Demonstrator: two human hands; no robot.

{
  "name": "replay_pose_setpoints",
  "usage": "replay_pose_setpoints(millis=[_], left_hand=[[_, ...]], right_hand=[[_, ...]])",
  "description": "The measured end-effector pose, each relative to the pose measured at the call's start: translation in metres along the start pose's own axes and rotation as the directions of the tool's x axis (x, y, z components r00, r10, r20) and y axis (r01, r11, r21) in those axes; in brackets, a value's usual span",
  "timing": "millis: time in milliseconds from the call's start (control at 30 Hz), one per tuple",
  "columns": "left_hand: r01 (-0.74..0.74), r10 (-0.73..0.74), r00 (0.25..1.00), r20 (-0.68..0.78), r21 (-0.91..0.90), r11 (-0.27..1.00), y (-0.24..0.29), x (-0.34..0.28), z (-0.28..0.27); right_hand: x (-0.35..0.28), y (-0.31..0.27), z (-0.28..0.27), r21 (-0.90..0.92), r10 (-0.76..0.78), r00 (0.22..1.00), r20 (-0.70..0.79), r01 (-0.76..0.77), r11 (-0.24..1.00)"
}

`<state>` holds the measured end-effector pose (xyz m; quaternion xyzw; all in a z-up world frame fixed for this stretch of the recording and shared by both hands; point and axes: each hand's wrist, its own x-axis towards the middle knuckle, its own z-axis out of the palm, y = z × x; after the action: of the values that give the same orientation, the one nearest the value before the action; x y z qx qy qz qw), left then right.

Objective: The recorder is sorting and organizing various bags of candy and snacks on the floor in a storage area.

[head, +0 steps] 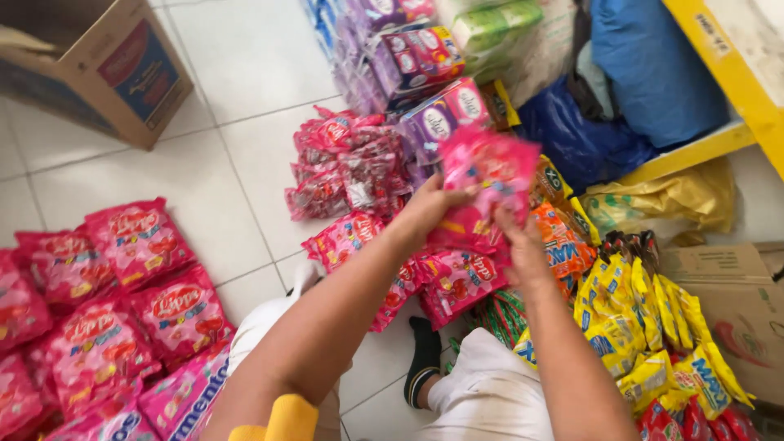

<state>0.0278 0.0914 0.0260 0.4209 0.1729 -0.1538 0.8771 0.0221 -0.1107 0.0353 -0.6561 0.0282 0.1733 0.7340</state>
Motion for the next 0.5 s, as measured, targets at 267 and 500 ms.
replay_pose_setpoints(millis=[267,500], left_hand=[[-0.197,0.211,0.97,-0.122,0.119,0.973,-0.011,0.031,-0.019],[-0.207,0.406,0.831,-0.38,0.467,0.86,0.035,0.023,-0.043]], right_hand=[[-0.007,-0.016,0.05,0.041,-0.154,0.983,0.096,0.151,0.988],[-0.001,-0.019,0.1,0.137,-0.164,0.903,0.396,0.119,0.983]])
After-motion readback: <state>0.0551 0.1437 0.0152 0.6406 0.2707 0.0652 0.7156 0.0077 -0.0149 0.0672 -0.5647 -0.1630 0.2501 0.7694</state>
